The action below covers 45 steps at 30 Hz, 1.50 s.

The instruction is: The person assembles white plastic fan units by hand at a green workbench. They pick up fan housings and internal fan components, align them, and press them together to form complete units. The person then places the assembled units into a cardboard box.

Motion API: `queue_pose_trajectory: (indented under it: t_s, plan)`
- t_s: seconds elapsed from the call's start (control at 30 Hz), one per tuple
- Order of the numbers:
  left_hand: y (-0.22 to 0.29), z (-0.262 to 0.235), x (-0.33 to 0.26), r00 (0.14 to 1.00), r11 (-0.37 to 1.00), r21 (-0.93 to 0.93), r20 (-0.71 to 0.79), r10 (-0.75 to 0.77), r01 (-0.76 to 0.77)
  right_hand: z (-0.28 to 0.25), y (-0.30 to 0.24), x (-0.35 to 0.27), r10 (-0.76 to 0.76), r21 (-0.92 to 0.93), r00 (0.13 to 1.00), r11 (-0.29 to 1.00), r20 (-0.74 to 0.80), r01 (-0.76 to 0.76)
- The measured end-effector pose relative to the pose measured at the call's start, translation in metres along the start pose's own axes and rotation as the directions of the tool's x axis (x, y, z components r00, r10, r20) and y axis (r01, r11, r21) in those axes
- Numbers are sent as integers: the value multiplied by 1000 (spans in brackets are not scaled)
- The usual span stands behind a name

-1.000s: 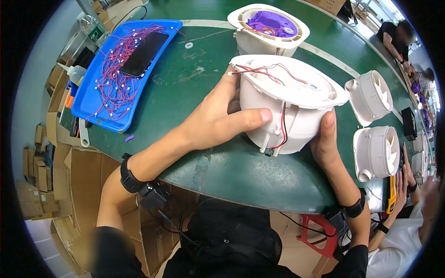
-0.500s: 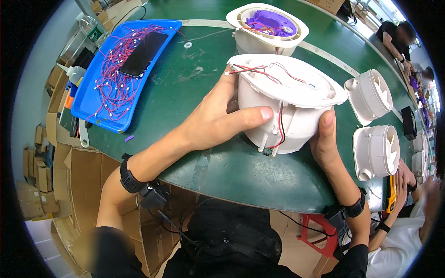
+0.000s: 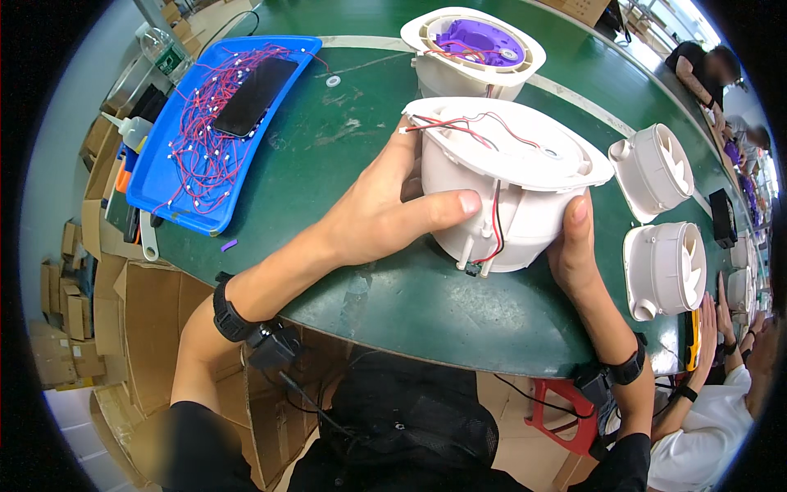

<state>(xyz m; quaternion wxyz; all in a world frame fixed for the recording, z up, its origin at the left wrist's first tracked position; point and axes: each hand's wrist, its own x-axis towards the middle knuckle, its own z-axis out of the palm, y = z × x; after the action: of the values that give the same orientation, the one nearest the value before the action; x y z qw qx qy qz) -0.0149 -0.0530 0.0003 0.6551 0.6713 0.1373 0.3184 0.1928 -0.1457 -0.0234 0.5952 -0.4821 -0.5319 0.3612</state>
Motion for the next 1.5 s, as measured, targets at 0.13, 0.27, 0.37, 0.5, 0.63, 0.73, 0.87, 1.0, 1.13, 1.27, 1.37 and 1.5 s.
queue_pose_trajectory:
  t_s: [0.13, 0.27, 0.37, 0.5, 0.63, 0.73, 0.87, 1.0, 1.13, 1.27, 1.37, 1.5]
  plan:
    - [-5, -7, 2, 1000, 1000, 5, 24, -3, 3, 2, 0, 1, -23, 12, 1000, 1000, -5, 24]
    - [-4, -2, 1, 999, 999, -35, 21, 28, -27, 1, 1, 0, -1, 34, 1000, 999, -15, 2]
    - [-3, -2, 0, 999, 999, -3, 18, 44, -44, 1, 3, 1, -4, 38, 1000, 999, -8, 4]
    - [5, 2, 0, 999, 999, 36, -25, -20, 21, 2, -1, -1, -14, 23, 1000, 1000, 0, 14]
    - [3, 3, -1, 998, 996, 92, -56, 7, -2, 1, 0, -2, -14, 23, 1000, 1000, -4, 14]
    - [-3, 6, -5, 997, 996, 73, -34, 63, -60, 0, 2, -1, 9, 66, 1000, 998, -27, -7]
    - [-3, 5, -3, 996, 997, 44, -61, 63, -60, -1, 2, -1, 44, 77, 999, 996, -7, -43]
    - [4, 6, -2, 989, 998, 65, -151, 3, 7, 3, 1, -1, 30, 79, 1000, 996, -8, -29]
    - [-6, 5, -4, 995, 996, 66, -72, 69, -64, 0, 2, 0, 61, 116, 998, 992, -23, -58]
    - [-5, 5, -3, 996, 996, 55, -52, 72, -69, 1, 1, 0, 16, 73, 1000, 997, -6, -15]
    - [1, 5, -2, 994, 1000, 31, -108, 2, 1, 0, 3, 0, 0, 66, 1000, 998, -2, 0]
    - [-3, 5, -1, 999, 999, -42, -39, -5, 4, -3, 6, 0, 44, 113, 999, 993, -33, -40]
